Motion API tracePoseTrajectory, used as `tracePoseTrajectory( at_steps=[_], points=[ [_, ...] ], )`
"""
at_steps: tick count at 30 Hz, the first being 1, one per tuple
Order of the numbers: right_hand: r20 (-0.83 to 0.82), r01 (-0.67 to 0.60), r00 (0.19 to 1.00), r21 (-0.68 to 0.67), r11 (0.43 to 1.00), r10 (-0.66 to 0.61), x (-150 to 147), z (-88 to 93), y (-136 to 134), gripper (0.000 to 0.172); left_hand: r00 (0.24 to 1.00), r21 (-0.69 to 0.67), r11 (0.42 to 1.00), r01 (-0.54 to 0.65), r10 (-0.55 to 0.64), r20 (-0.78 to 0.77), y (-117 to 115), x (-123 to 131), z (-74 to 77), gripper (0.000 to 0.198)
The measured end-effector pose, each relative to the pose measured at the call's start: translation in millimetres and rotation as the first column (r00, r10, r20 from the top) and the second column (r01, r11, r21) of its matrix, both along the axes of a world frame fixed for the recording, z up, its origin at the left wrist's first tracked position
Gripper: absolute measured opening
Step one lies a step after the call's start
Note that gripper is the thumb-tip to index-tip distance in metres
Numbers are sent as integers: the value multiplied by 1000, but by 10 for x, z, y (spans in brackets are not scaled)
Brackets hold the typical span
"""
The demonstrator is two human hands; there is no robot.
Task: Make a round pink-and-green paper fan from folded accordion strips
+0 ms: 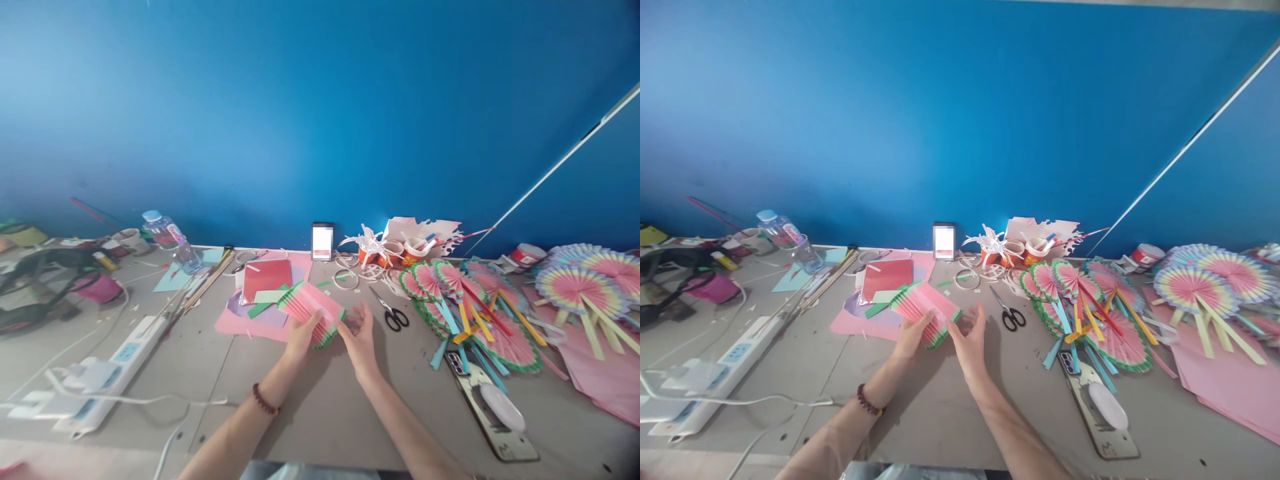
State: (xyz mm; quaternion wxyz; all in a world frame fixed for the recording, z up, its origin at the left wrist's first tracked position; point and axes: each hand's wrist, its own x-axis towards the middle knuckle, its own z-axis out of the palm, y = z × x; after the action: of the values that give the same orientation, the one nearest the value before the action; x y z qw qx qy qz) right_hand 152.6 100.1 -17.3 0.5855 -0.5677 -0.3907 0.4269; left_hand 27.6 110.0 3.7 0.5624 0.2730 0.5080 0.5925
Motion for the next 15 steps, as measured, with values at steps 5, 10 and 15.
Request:
tracePoseTrajectory(
  at_steps=[5,10,15],
  points=[
    [385,-201,916,193,960,114,80,128,-9,19,997,74,994,81,-82,14,-24,11,27,30],
    [369,-284,904,144,948,215,90,176,2,20,996,41,995,86,-86,14,0,-10,-20,30],
    [411,-282,890,159,946,196,71,186,-21,21,989,50,990,129,-132,60,4,-28,24,27]
  ],
)
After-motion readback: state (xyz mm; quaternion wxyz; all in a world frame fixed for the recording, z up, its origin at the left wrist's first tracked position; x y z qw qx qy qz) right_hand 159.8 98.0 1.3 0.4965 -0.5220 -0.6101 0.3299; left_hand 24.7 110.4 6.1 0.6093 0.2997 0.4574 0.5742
